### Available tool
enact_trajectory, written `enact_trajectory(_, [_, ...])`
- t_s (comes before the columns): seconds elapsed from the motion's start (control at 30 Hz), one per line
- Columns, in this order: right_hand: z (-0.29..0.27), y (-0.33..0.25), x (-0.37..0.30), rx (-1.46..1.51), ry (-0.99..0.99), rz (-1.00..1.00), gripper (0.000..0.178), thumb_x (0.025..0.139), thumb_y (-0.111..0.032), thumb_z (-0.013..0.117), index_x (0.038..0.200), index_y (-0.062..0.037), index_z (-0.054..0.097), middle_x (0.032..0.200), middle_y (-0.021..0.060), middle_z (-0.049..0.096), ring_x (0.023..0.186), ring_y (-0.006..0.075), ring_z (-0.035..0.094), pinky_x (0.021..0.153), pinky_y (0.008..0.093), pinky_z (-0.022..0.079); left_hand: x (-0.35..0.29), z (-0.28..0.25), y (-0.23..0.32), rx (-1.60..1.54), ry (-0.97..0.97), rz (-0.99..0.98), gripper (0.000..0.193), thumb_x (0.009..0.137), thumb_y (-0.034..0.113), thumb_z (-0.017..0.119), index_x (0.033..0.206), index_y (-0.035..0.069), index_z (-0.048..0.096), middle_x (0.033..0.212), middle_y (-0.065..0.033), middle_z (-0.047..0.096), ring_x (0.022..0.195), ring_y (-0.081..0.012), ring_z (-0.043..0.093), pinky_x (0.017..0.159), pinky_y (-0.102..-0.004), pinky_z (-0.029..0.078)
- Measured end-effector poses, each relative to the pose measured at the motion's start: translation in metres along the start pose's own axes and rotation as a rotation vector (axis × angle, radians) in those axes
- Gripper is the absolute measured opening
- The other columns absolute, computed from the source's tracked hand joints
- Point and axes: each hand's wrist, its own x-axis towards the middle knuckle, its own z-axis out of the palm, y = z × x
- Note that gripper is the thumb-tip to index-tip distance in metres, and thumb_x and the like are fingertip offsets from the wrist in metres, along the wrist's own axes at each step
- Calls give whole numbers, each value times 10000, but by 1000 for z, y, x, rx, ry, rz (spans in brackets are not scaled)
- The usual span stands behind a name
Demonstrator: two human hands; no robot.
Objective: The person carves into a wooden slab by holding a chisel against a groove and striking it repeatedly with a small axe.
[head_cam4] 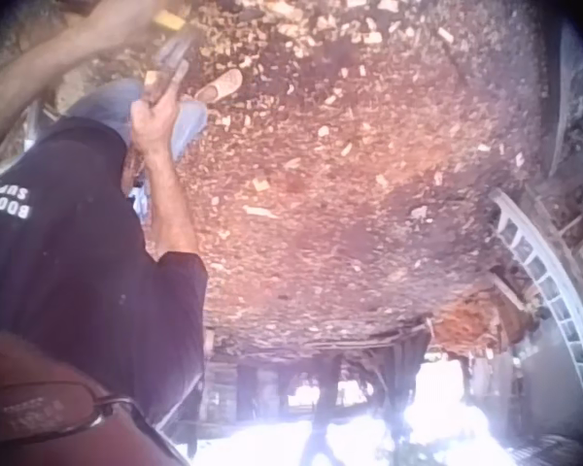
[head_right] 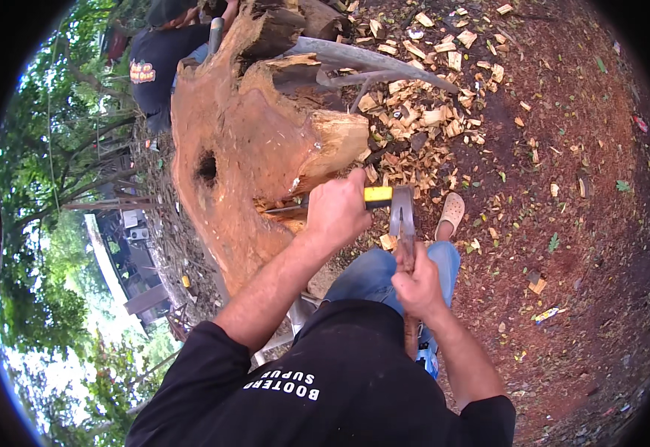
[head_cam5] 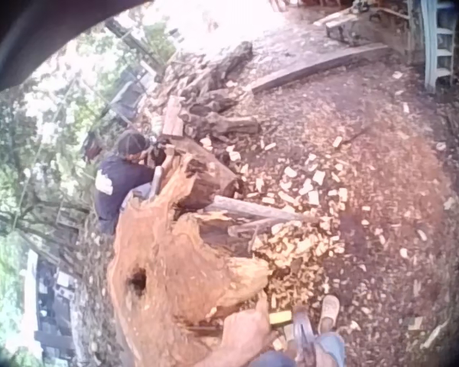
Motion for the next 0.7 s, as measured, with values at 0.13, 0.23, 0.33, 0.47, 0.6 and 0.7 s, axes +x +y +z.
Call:
enact_trajectory(0.13, [-17,4,-3,290,204,51,203,805,-40,505,1007,-16,495,779,34,530,489,112,477,455,279,431,-7,-1,-5,4,3,25,308,683,72,712,942,16,555,755,-231,681,768,-433,690,717,-523,537])
enact_trajectory(0.23, [-16,9,-2,587,454,-133,208,801,-34,519,1007,-15,499,793,37,538,484,116,482,439,282,423,-8,-1,-6,3,13,36,308,681,78,717,932,20,546,753,-229,679,767,-434,688,715,-526,534])
enact_trajectory(0.33, [28,49,-1,-51,100,-301,251,801,23,469,1049,-15,483,760,32,518,468,111,474,420,250,414,-6,3,1,2,14,72,315,678,81,724,926,21,540,753,-227,678,766,-435,686,716,-525,533])
enact_trajectory(0.47, [15,23,-9,24,32,99,296,799,54,442,1082,-27,473,741,27,503,479,93,477,429,223,412,-13,6,-9,24,15,95,314,680,76,722,930,21,540,756,-225,680,766,-434,686,712,-522,534])
enact_trajectory(0.6, [7,31,-16,461,347,-113,245,833,6,481,1073,-41,469,737,19,508,478,76,474,437,208,416,-16,4,-11,40,21,85,309,680,76,725,919,21,537,754,-223,678,765,-435,684,707,-522,535])
enact_trajectory(0.7, [39,33,-23,283,304,-144,182,843,-14,476,1022,-45,492,699,22,533,500,82,525,454,235,441,-15,12,-10,18,18,147,301,682,75,728,905,21,534,749,-216,676,767,-431,685,704,-518,537])
